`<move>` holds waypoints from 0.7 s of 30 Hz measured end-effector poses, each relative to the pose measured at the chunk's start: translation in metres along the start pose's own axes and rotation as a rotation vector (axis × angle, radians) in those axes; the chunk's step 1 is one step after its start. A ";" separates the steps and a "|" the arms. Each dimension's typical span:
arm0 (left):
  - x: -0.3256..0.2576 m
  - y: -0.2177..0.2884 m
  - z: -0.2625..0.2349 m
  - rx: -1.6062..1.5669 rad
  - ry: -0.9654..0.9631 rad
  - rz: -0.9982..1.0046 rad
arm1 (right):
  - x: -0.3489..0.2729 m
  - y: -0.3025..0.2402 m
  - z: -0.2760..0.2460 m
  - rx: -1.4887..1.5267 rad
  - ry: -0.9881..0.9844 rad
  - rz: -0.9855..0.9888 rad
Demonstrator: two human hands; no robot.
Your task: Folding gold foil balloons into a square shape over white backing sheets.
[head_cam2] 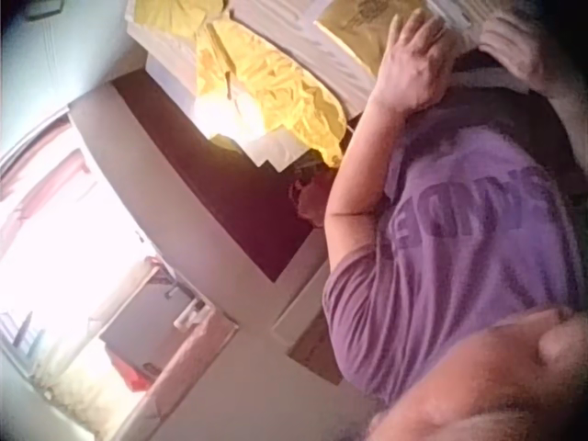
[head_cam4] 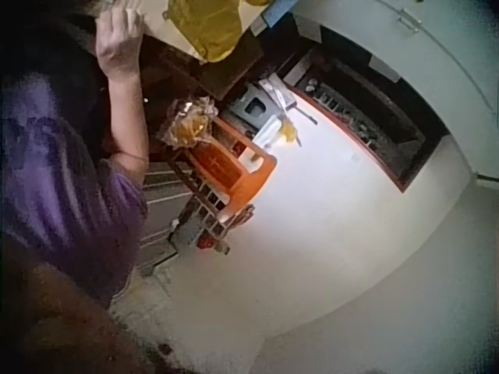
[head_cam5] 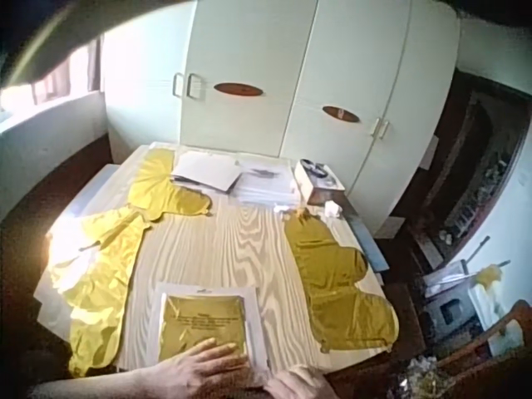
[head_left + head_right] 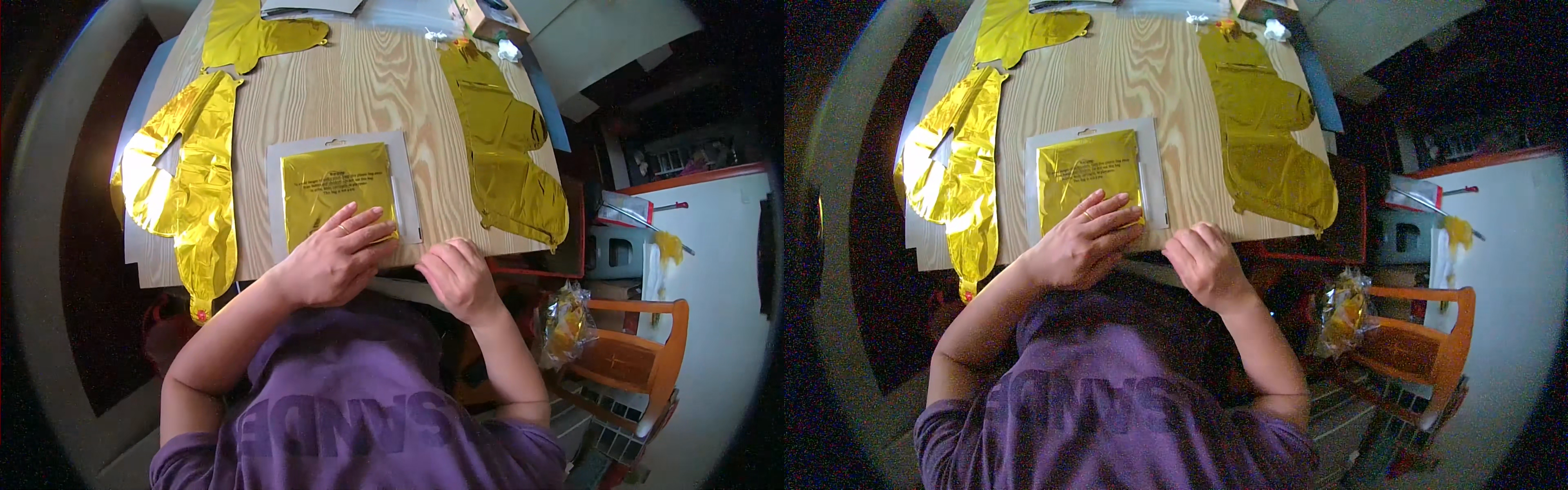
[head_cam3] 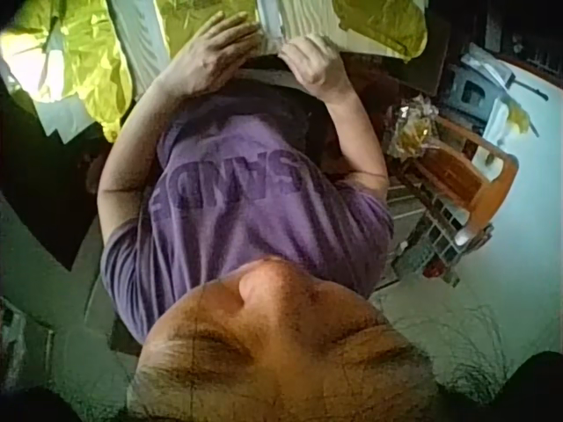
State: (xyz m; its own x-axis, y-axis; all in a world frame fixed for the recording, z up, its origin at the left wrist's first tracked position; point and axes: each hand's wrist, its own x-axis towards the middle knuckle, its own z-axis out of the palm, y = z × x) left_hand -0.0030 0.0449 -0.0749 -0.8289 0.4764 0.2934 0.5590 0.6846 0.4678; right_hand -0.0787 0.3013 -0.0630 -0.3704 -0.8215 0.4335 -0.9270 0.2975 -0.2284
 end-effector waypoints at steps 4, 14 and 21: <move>0.000 0.001 -0.002 0.014 -0.004 0.002 | 0.001 -0.004 0.001 0.003 -0.080 0.037; -0.001 0.000 -0.002 0.024 -0.020 -0.009 | 0.001 -0.008 -0.005 0.099 -0.051 0.170; -0.001 0.000 -0.004 -0.009 -0.063 -0.026 | 0.011 -0.004 -0.007 0.085 -0.165 0.136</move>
State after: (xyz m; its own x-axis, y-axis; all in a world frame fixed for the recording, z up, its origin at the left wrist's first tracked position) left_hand -0.0025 0.0427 -0.0717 -0.8401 0.4921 0.2281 0.5366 0.6927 0.4820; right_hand -0.0795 0.2944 -0.0516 -0.4703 -0.8473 0.2468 -0.8586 0.3746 -0.3501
